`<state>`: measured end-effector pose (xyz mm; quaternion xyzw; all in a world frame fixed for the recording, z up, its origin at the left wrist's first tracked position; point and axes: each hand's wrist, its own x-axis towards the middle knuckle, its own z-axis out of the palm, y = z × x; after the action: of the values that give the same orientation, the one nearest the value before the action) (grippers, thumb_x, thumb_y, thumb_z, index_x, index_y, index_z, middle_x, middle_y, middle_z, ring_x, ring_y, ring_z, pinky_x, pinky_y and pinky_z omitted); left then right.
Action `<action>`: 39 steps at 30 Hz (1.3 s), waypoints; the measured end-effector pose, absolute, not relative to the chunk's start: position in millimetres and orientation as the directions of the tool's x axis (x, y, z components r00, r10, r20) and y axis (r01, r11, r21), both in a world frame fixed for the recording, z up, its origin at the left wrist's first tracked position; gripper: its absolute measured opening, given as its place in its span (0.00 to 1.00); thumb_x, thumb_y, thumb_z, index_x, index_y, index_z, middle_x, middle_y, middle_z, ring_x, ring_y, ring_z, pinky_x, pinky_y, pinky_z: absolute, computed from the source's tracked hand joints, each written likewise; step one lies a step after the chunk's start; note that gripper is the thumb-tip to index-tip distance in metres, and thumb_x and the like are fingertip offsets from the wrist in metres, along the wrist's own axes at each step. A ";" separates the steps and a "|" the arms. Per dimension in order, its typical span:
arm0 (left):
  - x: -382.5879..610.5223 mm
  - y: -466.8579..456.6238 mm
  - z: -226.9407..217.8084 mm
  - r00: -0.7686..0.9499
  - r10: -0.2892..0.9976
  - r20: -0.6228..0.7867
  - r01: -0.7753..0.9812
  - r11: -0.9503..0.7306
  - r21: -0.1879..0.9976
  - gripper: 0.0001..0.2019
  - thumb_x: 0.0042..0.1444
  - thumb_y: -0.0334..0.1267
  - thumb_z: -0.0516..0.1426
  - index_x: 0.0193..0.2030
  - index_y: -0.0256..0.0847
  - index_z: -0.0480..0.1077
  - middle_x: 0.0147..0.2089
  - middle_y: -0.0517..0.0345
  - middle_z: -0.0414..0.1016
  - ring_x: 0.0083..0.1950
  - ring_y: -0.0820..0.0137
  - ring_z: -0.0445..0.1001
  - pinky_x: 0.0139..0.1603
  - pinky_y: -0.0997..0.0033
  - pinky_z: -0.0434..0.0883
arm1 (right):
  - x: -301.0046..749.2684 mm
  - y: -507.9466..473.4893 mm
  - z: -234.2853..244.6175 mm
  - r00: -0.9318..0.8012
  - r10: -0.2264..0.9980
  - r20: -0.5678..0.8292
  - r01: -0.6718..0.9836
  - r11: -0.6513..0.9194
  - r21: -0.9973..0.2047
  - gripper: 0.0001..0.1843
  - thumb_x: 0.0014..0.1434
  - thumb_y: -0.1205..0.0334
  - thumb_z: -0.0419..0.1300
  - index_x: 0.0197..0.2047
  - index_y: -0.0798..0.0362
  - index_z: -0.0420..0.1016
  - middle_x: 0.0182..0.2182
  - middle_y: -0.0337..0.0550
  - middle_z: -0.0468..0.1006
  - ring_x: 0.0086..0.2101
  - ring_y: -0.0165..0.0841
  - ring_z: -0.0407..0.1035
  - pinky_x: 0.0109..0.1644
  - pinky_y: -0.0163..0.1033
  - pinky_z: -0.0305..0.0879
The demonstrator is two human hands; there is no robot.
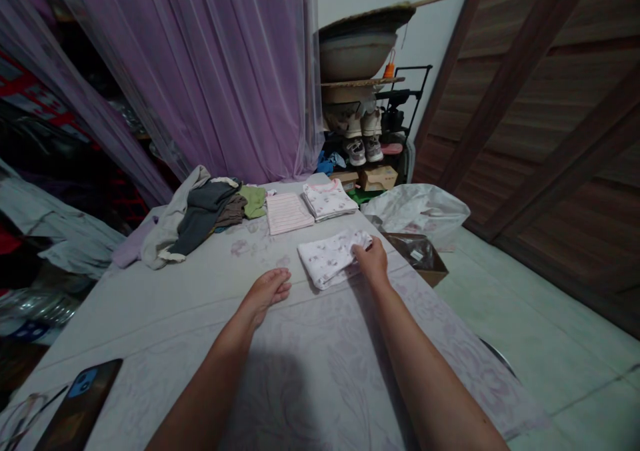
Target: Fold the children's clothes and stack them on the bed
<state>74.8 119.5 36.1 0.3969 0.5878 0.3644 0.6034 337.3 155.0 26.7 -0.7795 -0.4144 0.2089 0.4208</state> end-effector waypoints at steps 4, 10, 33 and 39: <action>95.1 126.0 29.1 0.062 0.866 -0.496 0.007 0.496 0.868 0.19 0.49 0.48 0.66 0.43 0.38 0.71 0.50 0.47 0.77 0.42 0.70 0.78 0.47 0.68 0.75 | 351.7 145.1 21.2 0.557 0.830 -0.011 0.593 -0.407 -0.695 0.36 0.53 0.59 0.58 0.65 0.52 0.58 0.47 0.50 0.78 0.45 0.41 0.73 0.47 0.39 0.66; 119.8 143.1 32.6 0.129 0.819 -0.559 -0.007 0.564 0.826 0.20 0.50 0.50 0.65 0.43 0.37 0.72 0.49 0.47 0.78 0.40 0.70 0.78 0.47 0.69 0.75 | 361.9 145.7 27.2 0.510 0.860 -0.006 0.698 -0.418 -0.582 0.31 0.59 0.55 0.53 0.65 0.51 0.60 0.48 0.50 0.78 0.47 0.43 0.72 0.49 0.42 0.65; 151.6 108.7 5.6 0.243 0.959 0.146 0.871 -0.282 0.401 0.31 0.55 0.23 0.51 0.65 0.47 0.61 0.60 0.51 0.68 0.58 0.63 0.69 0.60 0.64 0.67 | 360.1 142.7 19.1 0.455 0.890 0.039 0.761 -0.366 -0.536 0.26 0.61 0.57 0.51 0.63 0.50 0.66 0.50 0.48 0.78 0.48 0.40 0.72 0.50 0.40 0.65; 123.3 97.5 9.2 0.389 0.920 0.040 0.879 -0.384 0.284 0.23 0.60 0.35 0.54 0.63 0.50 0.65 0.66 0.53 0.65 0.66 0.55 0.62 0.64 0.49 0.61 | 358.2 138.8 14.0 0.423 0.905 0.050 0.786 -0.339 -0.517 0.25 0.61 0.59 0.51 0.62 0.50 0.67 0.52 0.49 0.75 0.49 0.40 0.71 0.50 0.40 0.64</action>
<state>123.3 97.5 9.2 0.8262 0.5444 0.0960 0.1087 358.2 138.8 14.0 -0.8088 -0.5224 0.1239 0.2398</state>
